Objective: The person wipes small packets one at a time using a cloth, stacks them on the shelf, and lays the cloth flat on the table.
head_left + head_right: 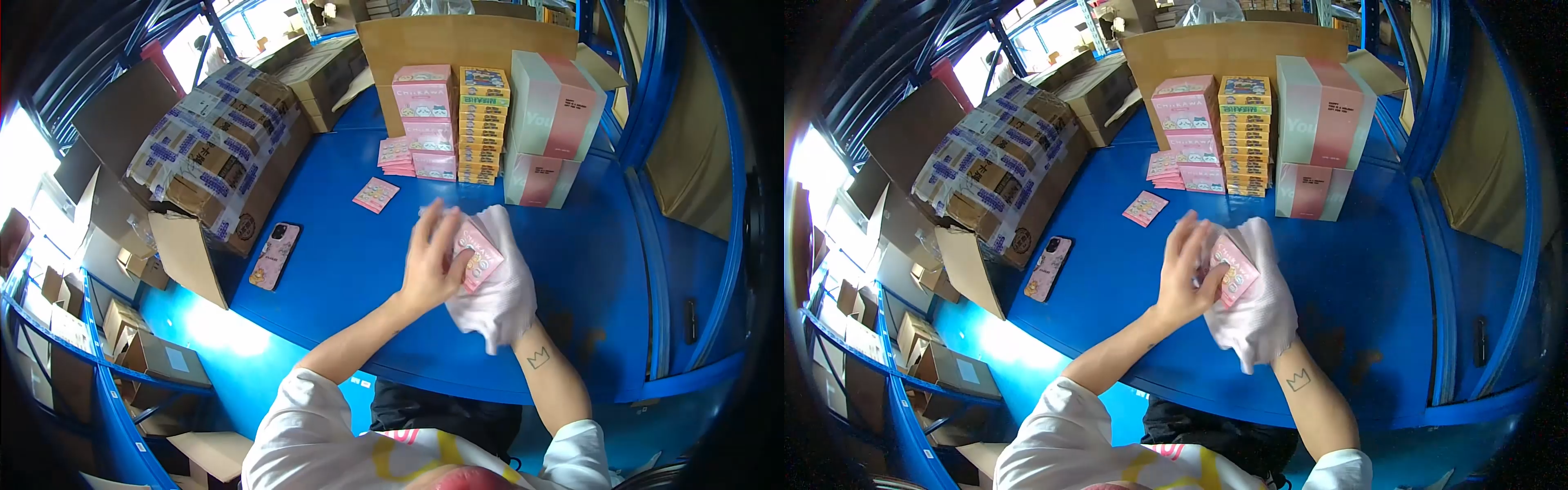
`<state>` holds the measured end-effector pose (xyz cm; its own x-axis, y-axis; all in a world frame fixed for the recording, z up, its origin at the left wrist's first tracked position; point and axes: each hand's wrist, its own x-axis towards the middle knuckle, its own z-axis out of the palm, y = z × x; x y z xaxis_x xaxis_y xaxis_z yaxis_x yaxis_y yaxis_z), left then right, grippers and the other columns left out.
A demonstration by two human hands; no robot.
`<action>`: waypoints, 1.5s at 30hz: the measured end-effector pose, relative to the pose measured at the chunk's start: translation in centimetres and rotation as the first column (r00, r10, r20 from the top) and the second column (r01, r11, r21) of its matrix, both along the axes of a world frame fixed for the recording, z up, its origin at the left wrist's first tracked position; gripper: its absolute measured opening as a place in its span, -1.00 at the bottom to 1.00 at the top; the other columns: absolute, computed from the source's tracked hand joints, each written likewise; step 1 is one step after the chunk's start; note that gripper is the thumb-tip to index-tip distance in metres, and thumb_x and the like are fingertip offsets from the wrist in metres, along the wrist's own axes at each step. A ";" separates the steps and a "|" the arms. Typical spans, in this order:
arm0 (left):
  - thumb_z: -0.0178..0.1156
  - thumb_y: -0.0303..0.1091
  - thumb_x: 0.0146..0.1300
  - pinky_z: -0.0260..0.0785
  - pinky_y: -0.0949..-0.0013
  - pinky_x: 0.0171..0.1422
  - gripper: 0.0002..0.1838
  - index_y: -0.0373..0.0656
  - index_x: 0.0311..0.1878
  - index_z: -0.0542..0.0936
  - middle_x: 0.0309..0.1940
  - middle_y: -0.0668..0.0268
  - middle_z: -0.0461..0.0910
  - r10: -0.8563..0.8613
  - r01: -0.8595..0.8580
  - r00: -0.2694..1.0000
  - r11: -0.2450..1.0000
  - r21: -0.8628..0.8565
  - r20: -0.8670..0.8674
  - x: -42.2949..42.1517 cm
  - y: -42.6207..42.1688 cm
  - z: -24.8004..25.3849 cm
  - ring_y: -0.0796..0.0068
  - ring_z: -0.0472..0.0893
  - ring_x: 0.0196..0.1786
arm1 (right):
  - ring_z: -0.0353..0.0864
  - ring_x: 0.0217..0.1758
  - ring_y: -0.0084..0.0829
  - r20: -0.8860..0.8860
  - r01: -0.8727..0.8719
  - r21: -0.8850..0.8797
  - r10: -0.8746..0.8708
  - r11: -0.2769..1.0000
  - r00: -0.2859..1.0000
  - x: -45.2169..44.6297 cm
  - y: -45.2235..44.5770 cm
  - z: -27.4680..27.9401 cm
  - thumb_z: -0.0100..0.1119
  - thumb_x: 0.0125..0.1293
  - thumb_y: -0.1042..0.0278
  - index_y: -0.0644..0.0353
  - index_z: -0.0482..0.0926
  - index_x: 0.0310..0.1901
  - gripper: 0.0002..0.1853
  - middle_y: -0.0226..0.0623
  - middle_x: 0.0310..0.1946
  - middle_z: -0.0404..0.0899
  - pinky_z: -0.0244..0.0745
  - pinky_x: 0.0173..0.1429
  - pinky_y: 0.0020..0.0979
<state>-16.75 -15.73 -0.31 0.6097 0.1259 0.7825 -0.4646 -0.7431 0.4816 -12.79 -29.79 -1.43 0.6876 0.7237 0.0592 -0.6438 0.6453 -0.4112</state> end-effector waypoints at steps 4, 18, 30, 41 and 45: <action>0.04 -0.24 0.37 0.18 -0.05 0.43 -0.50 -0.14 0.35 0.39 0.45 -0.02 0.17 -0.073 0.089 0.994 0.967 0.239 -0.076 -1.4 -1.0 -0.3 0.01 0.27 0.43 | 0.27 0.45 -0.31 0.410 0.250 -0.248 -0.132 0.936 0.902 -2.5 -0.3 0.7 -0.16 0.49 -0.14 -0.05 0.05 0.47 -0.36 -0.27 0.38 0.25 0.33 0.44 -0.21; -0.02 -0.10 0.34 -0.21 -0.10 0.58 -0.33 -0.28 0.43 0.23 0.50 -0.07 0.05 -0.092 0.211 0.952 0.890 0.404 -0.293 -0.2 -1.9 -0.5 -0.02 0.04 0.56 | 0.10 0.55 -0.21 0.275 0.223 -0.352 -0.127 0.909 0.953 -1.3 -0.1 0.3 -0.20 0.44 -0.30 -0.09 0.00 0.51 -0.25 -0.32 0.52 0.01 -0.04 0.57 -0.04; 0.15 -0.48 0.22 0.20 0.16 0.48 -0.60 -0.31 0.15 0.56 0.33 0.11 0.43 -0.135 0.182 0.983 0.823 0.538 -0.126 -0.1 -0.9 -0.6 0.07 0.42 0.36 | 0.11 0.54 -0.19 0.484 0.376 -0.399 -0.156 0.837 0.861 2.1 -1.1 -5.8 -0.04 0.46 -0.12 -0.10 0.01 0.48 -0.32 -0.25 0.45 0.14 -0.07 0.56 0.01; 0.22 -0.55 0.15 0.41 0.23 0.30 -0.60 -0.23 0.11 0.60 0.28 0.14 0.48 -0.129 0.273 0.918 0.891 0.363 -0.374 2.5 1.9 -3.3 0.06 0.54 0.22 | 0.28 0.43 -0.21 0.338 0.288 -0.394 -0.154 0.873 0.929 3.0 -0.2 -3.6 0.11 0.41 -0.01 -0.07 0.12 0.42 -0.36 -0.22 0.37 0.25 0.05 0.54 -0.08; 0.26 -0.56 0.12 0.49 0.31 0.19 -0.58 -0.22 0.11 0.60 0.23 0.12 0.53 -0.095 0.261 0.887 0.910 0.322 -0.452 4.2 3.0 -3.2 0.06 0.59 0.15 | 0.32 0.39 -0.23 0.331 0.290 -0.394 -0.159 0.872 0.930 2.8 -2.2 -4.0 0.13 0.40 0.00 -0.04 0.17 0.38 -0.38 -0.22 0.33 0.29 0.08 0.53 -0.10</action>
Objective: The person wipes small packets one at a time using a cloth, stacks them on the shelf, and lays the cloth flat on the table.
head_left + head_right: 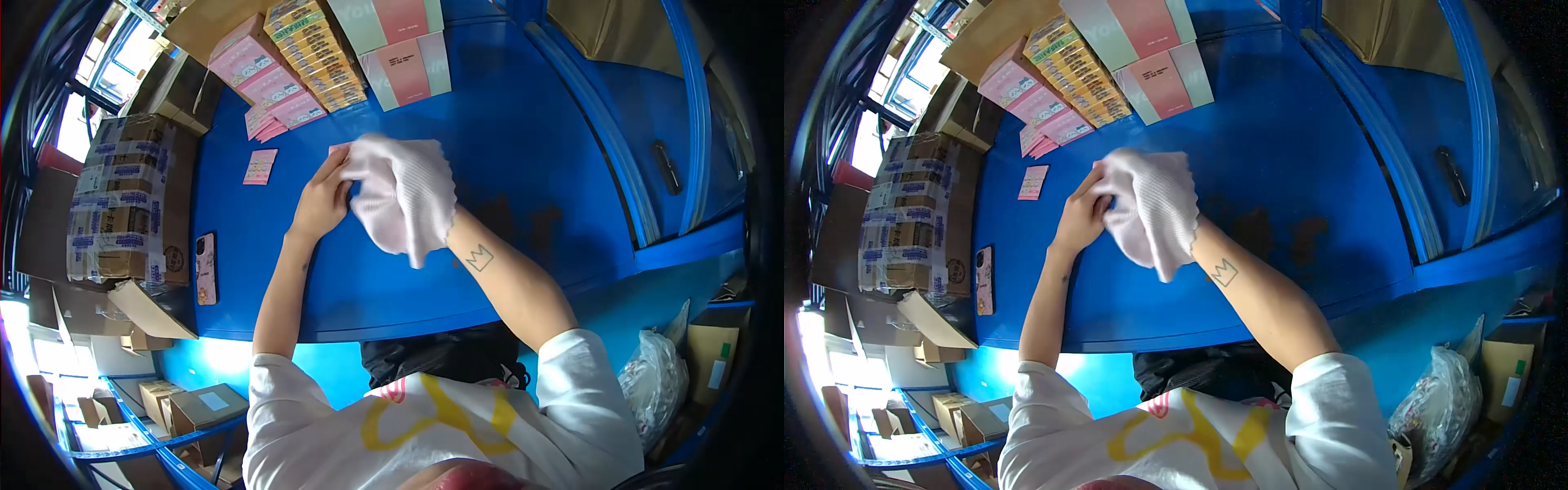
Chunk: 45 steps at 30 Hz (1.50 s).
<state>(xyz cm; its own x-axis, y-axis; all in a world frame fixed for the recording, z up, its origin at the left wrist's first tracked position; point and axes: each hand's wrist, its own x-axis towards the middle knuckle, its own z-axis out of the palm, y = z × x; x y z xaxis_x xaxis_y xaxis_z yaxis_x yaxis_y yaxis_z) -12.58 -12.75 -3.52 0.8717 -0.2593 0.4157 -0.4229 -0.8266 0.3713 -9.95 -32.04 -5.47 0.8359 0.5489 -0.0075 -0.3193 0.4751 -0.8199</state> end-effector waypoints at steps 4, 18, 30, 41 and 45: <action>0.25 -0.56 0.12 0.49 0.33 0.16 -0.59 -0.25 0.09 0.61 0.19 0.11 0.55 -0.037 0.036 0.999 0.999 0.026 0.010 4.8 0.3 -0.1 0.06 0.61 0.11 | 0.36 0.35 -0.24 -0.008 -0.023 -0.016 0.023 1.000 1.000 -1.0 1.4 0.3 0.15 0.39 0.01 -0.01 0.22 0.35 -0.41 -0.22 0.29 0.34 0.11 0.51 -0.11; 0.27 -0.53 0.14 0.49 0.31 0.04 -0.63 -0.30 0.06 0.61 0.12 0.11 0.59 0.070 -0.066 0.996 0.994 -0.090 0.048 9.3 -1.9 -0.5 0.12 0.63 -0.07 | 0.49 0.22 -0.29 -0.070 -0.066 -0.108 0.059 0.992 0.996 -3.5 1.8 0.1 0.21 0.35 0.04 0.09 0.40 0.24 -0.48 -0.21 0.16 0.49 0.22 0.46 -0.17; 0.31 -0.21 0.12 0.45 0.18 0.12 -0.49 -0.15 0.15 0.52 0.00 0.05 0.58 0.801 -0.797 0.599 0.596 0.098 -0.002 4.4 14.2 -2.7 0.00 0.57 0.06 | 0.60 0.11 -0.33 -0.088 -0.271 -0.186 0.259 0.945 0.962 -3.3 2.8 0.8 0.27 0.32 0.06 0.18 0.56 0.15 -0.52 -0.20 0.05 0.63 0.31 0.42 -0.22; 0.37 -0.18 0.02 0.45 0.38 -0.01 -0.32 -0.24 0.23 0.46 -0.05 0.07 0.58 0.414 -0.347 0.910 0.780 -0.521 0.014 -0.7 4.8 5.0 0.20 0.56 -0.07 | 0.50 0.27 -0.31 -0.375 -0.108 0.186 0.172 0.977 0.911 -1.4 1.8 2.0 -0.04 0.48 -0.08 0.09 0.33 0.36 -0.44 -0.19 0.27 0.45 0.38 0.39 -0.26; 0.13 -0.23 0.18 0.32 -0.09 0.22 -0.43 -0.08 0.31 0.45 0.28 -0.08 0.32 -0.146 0.150 0.979 0.988 -0.018 0.145 -3.8 -4.0 3.4 -0.07 0.42 0.18 | 0.43 0.33 -0.28 -0.140 -0.201 0.529 0.319 0.824 0.937 -1.1 0.5 2.5 -0.21 0.52 -0.13 0.00 0.25 0.41 -0.43 -0.26 0.37 0.35 0.33 0.41 -0.18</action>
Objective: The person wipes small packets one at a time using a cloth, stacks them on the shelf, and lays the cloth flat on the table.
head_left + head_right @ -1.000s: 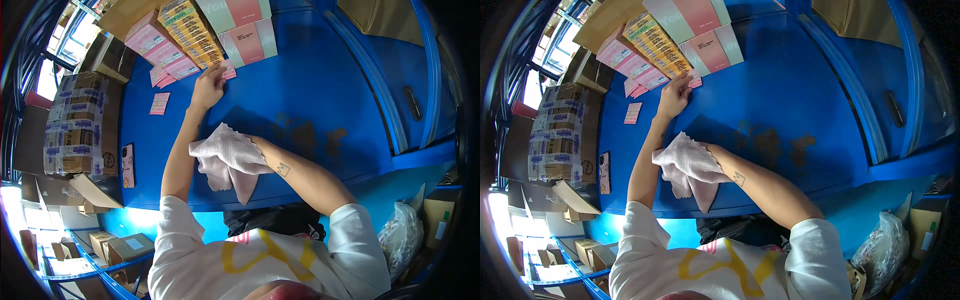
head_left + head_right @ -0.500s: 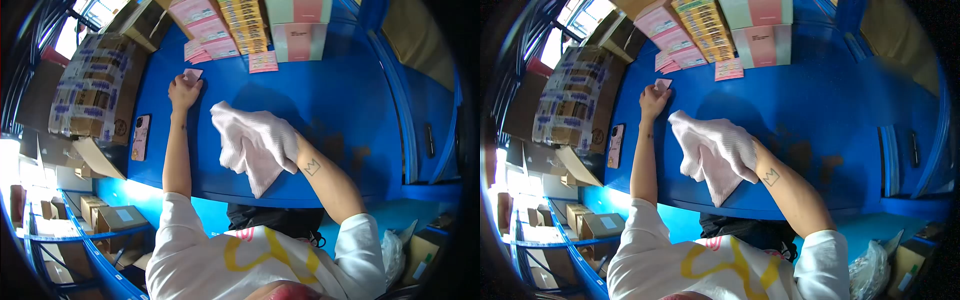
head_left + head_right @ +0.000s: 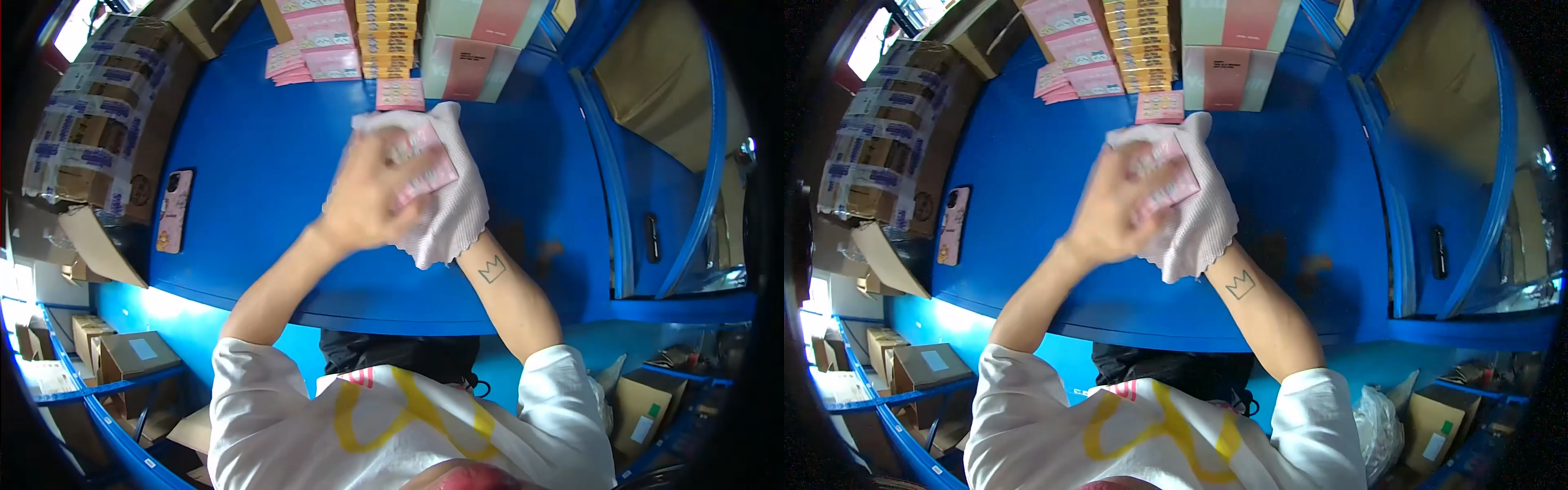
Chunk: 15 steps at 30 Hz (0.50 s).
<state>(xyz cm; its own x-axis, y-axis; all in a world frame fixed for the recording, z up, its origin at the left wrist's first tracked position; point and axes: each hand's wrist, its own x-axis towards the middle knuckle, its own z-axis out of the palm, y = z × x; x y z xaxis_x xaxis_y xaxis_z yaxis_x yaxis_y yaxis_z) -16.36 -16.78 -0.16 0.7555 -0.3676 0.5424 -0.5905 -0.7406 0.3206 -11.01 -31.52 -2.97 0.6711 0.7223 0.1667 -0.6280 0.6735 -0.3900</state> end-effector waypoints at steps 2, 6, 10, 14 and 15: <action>0.08 -0.21 0.26 0.16 -0.21 0.38 -0.43 -0.05 0.37 0.39 0.40 -0.05 0.21 0.113 -0.121 0.988 0.990 0.073 0.104 -0.3 -2.8 -2.6 -0.09 0.32 0.36 | 0.44 0.32 -0.30 0.003 0.071 -0.077 -0.071 0.994 0.997 -0.9 -0.5 -0.7 -0.21 0.53 -0.10 0.01 0.25 0.41 -0.44 -0.25 0.37 0.34 0.33 0.41 -0.21; -0.03 -0.21 0.38 0.03 -0.22 0.47 -0.46 -0.10 0.41 0.32 0.45 0.01 0.19 0.012 -0.004 0.989 0.998 -0.059 0.145 1.8 -0.3 -2.5 -0.08 0.23 0.45 | 0.42 0.33 -0.31 -0.111 0.043 -0.035 -0.047 0.998 0.993 -1.0 1.0 -2.2 -0.22 0.53 -0.09 0.10 0.20 0.41 -0.42 -0.24 0.38 0.32 0.24 0.47 -0.31; -0.04 -0.29 0.36 0.00 -0.13 0.50 -0.48 -0.22 0.37 0.36 0.45 -0.08 0.17 -0.017 0.019 0.998 0.999 -0.034 0.064 0.3 -0.6 -2.2 -0.14 0.22 0.45 | 0.40 0.35 -0.49 -0.258 -0.061 0.113 0.088 0.992 0.962 0.0 0.8 -4.1 -0.01 0.47 0.02 0.11 0.28 0.39 -0.44 -0.39 0.36 0.37 0.23 0.41 -0.46; -0.12 -0.26 0.39 -0.10 -0.08 0.54 -0.45 -0.20 0.42 0.32 0.48 -0.07 0.13 -0.115 0.116 0.993 0.993 -0.029 0.031 0.6 -2.6 -1.8 -0.11 0.18 0.48 | 0.28 0.46 -0.52 0.312 0.390 -0.544 -0.252 0.743 0.916 -4.6 -2.2 5.8 -0.08 0.48 0.05 -0.10 0.27 0.42 -0.48 -0.55 0.46 0.21 0.17 0.38 -0.49; -0.14 -0.29 0.41 -0.15 -0.08 0.55 -0.45 -0.18 0.44 0.29 0.49 -0.04 0.10 -0.099 0.095 0.994 0.991 -0.097 -0.036 0.9 -2.6 -0.6 -0.08 0.17 0.49 | 0.24 0.50 -0.52 0.469 0.501 -0.663 -0.213 0.556 0.857 -4.8 -2.4 6.8 -0.10 0.48 0.05 -0.17 0.27 0.43 -0.49 -0.60 0.50 0.16 0.16 0.37 -0.50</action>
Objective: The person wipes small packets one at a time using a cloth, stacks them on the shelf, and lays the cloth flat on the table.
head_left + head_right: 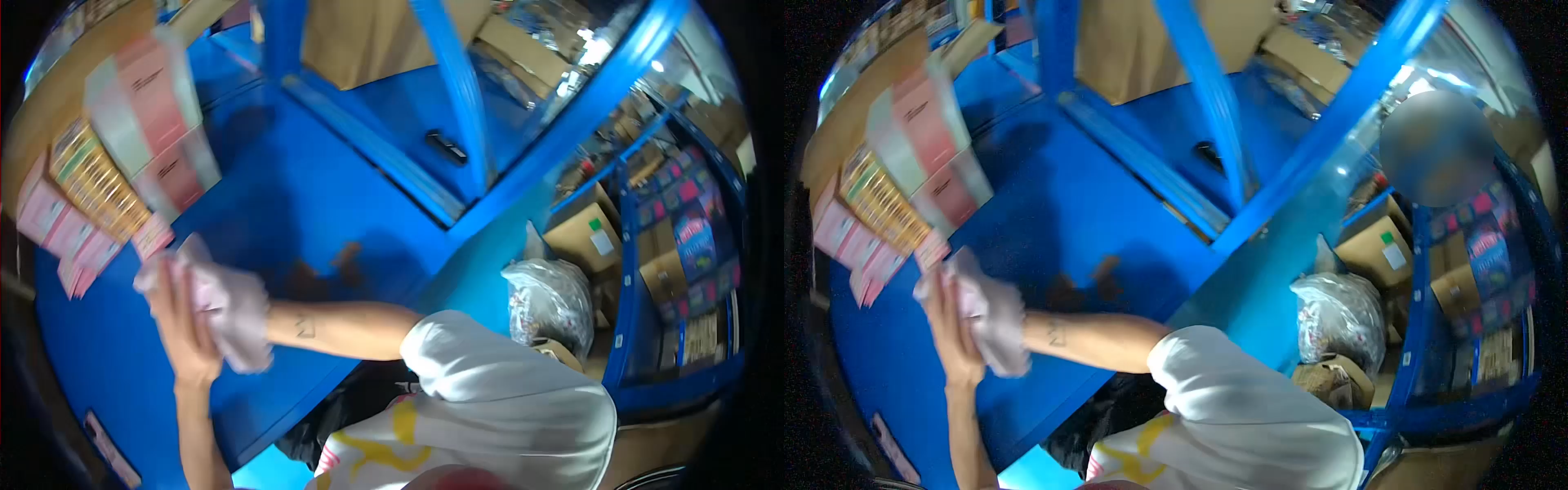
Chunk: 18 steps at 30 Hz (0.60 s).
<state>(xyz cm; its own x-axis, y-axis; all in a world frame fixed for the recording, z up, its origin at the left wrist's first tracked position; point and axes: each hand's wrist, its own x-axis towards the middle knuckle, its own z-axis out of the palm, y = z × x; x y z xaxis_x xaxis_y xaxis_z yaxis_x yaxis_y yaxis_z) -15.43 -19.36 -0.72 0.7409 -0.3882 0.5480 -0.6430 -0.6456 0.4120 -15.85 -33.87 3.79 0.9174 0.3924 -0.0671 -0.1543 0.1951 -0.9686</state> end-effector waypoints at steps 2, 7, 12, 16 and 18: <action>-0.16 -0.30 0.42 -0.22 -0.10 0.57 -0.46 -0.16 0.45 0.27 0.51 -0.01 0.08 -0.004 0.003 1.000 0.996 -0.085 -0.014 1.1 1.2 -1.2 -0.04 0.11 0.53 | 0.23 0.50 -0.52 0.051 0.056 -0.012 -0.055 0.998 0.997 -2.4 -4.9 0.5 -0.10 0.48 0.06 -0.16 0.26 0.44 -0.48 -0.59 0.50 0.15 0.15 0.38 -0.49; -0.17 -0.24 0.46 -0.26 -0.15 0.58 -0.47 -0.15 0.45 0.27 0.51 0.02 0.07 0.019 -0.025 0.999 0.991 0.135 0.048 -1.6 0.5 -1.4 -0.02 0.04 0.56 | 0.20 0.51 -0.51 0.192 0.096 0.031 -0.100 0.995 0.976 -0.2 -3.1 -3.0 -0.07 0.45 0.06 -0.11 0.23 0.45 -0.44 -0.55 0.50 0.15 0.09 0.41 -0.47; -0.17 -0.18 0.48 -0.27 -0.18 0.57 -0.47 -0.15 0.45 0.27 0.51 0.02 0.08 0.098 -0.105 0.994 0.974 0.203 0.042 0.3 2.0 -1.6 -0.01 0.02 0.56 | 0.17 0.52 -0.51 0.360 0.046 0.051 -0.061 0.998 0.931 0.2 -2.8 -5.5 -0.05 0.42 0.06 -0.07 0.20 0.46 -0.40 -0.52 0.50 0.15 0.03 0.44 -0.44; -0.16 -0.13 0.49 -0.26 -0.20 0.57 -0.45 -0.15 0.46 0.26 0.51 0.03 0.08 0.226 -0.222 0.974 0.952 0.213 0.004 0.9 4.3 -2.0 -0.04 0.02 0.56 | 0.15 0.52 -0.50 0.480 -0.007 0.093 -0.039 0.996 0.876 2.4 -0.1 -7.3 -0.03 0.39 0.06 -0.04 0.17 0.47 -0.37 -0.48 0.50 0.14 -0.02 0.47 -0.42; -0.17 -0.09 0.49 -0.27 -0.19 0.57 -0.43 -0.15 0.46 0.24 0.51 0.03 0.08 0.199 -0.189 0.979 0.966 -0.175 0.040 0.6 3.1 -1.1 -0.07 0.01 0.56 | 0.13 0.52 -0.49 0.547 -0.037 0.102 -0.025 0.994 0.837 3.5 0.2 -8.3 -0.02 0.38 0.06 -0.02 0.16 0.47 -0.35 -0.47 0.50 0.14 -0.04 0.48 -0.41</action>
